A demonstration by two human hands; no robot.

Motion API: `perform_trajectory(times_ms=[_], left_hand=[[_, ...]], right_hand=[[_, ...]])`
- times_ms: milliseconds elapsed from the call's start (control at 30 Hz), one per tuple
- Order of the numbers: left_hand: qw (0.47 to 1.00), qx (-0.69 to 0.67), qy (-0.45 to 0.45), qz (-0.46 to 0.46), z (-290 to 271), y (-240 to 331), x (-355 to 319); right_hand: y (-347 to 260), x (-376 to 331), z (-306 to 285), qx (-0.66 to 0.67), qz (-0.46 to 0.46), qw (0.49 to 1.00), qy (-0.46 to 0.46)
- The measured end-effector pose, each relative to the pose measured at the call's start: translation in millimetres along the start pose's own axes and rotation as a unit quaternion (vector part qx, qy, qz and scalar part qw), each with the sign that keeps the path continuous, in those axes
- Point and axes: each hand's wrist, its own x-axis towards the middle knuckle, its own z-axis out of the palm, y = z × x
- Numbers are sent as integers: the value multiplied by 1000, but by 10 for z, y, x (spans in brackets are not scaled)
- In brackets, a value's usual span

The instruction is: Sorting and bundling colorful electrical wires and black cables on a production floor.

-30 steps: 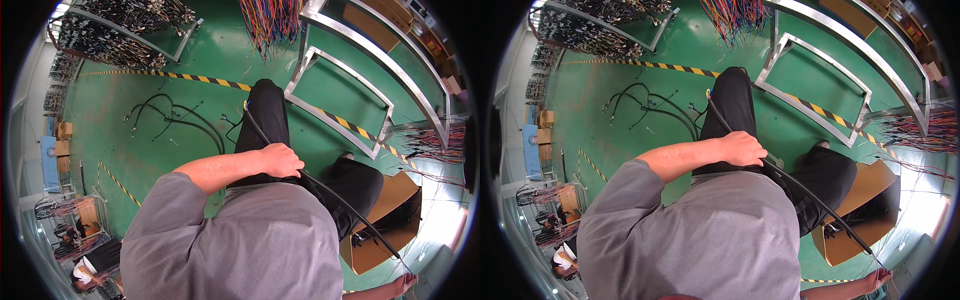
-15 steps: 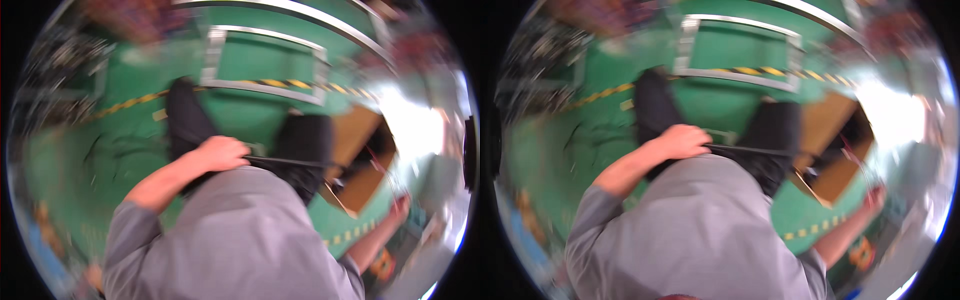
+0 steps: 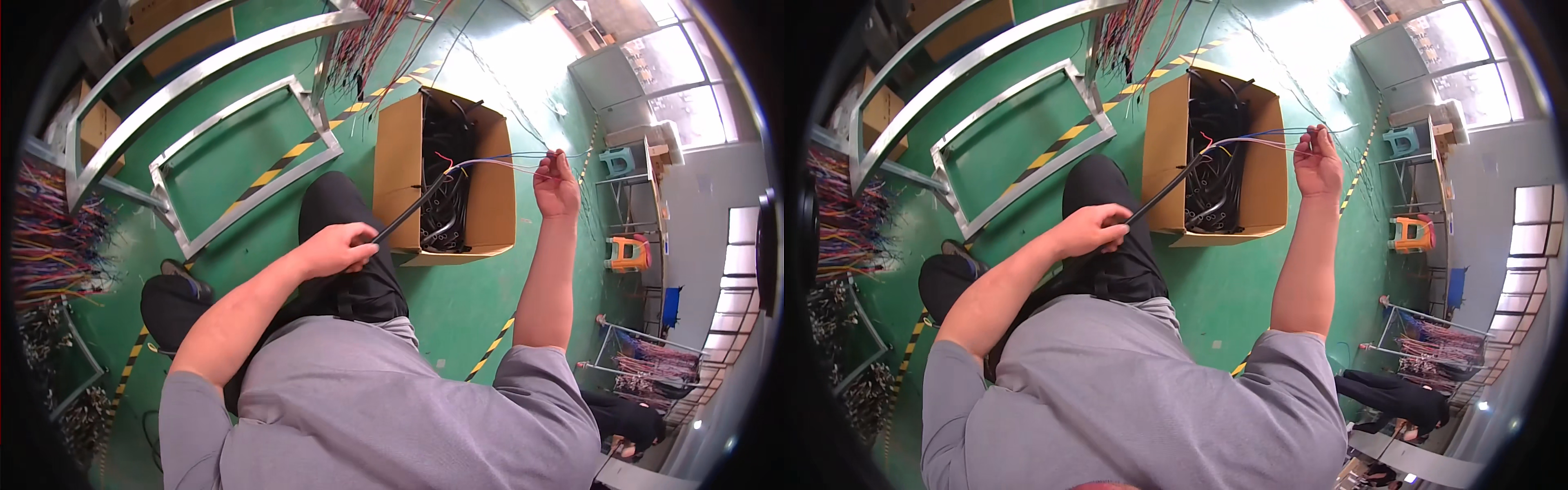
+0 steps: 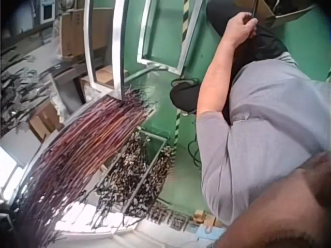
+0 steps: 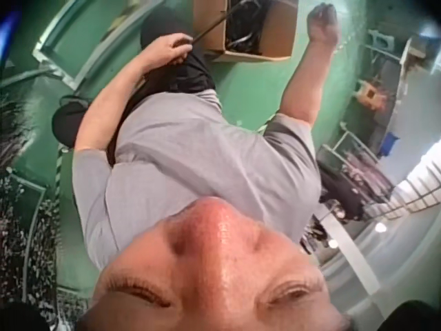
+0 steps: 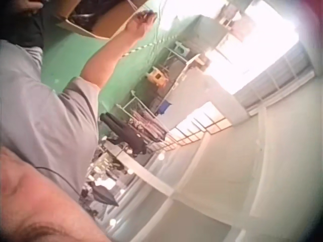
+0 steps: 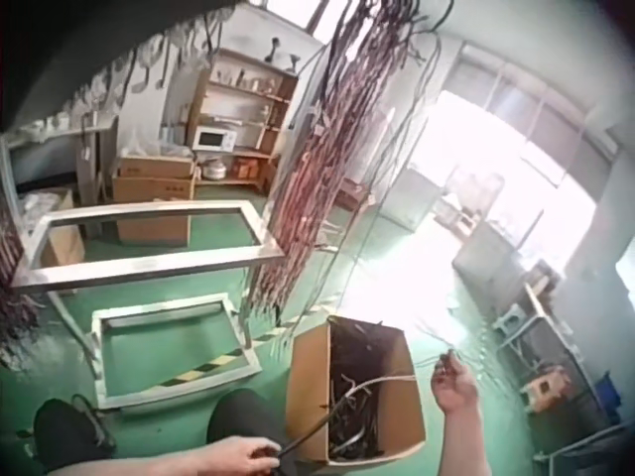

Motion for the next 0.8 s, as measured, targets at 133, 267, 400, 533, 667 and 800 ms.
perform_trajectory(times_ms=[133,267,400,533,667,800], left_hand=[[981,-173,-60,57,102,474,513],[953,-263,-67,134,174,947,829],[967,-172,-22,189,239,1233,739],[958,-152,85,229,270,1196,597],[954,-74,135,257,276,1185,489],[956,-68,128,254,334,1228,401]], right_hand=[[-487,-214,430,25,2,987,-157],[-781,-354,774,27,-32,976,-215],[-670,-387,820,9,-83,983,-161],[-352,-650,897,-200,-431,862,177],[-198,-1104,1432,-471,-540,697,14],[-86,-1088,1780,-657,-392,591,-257]])
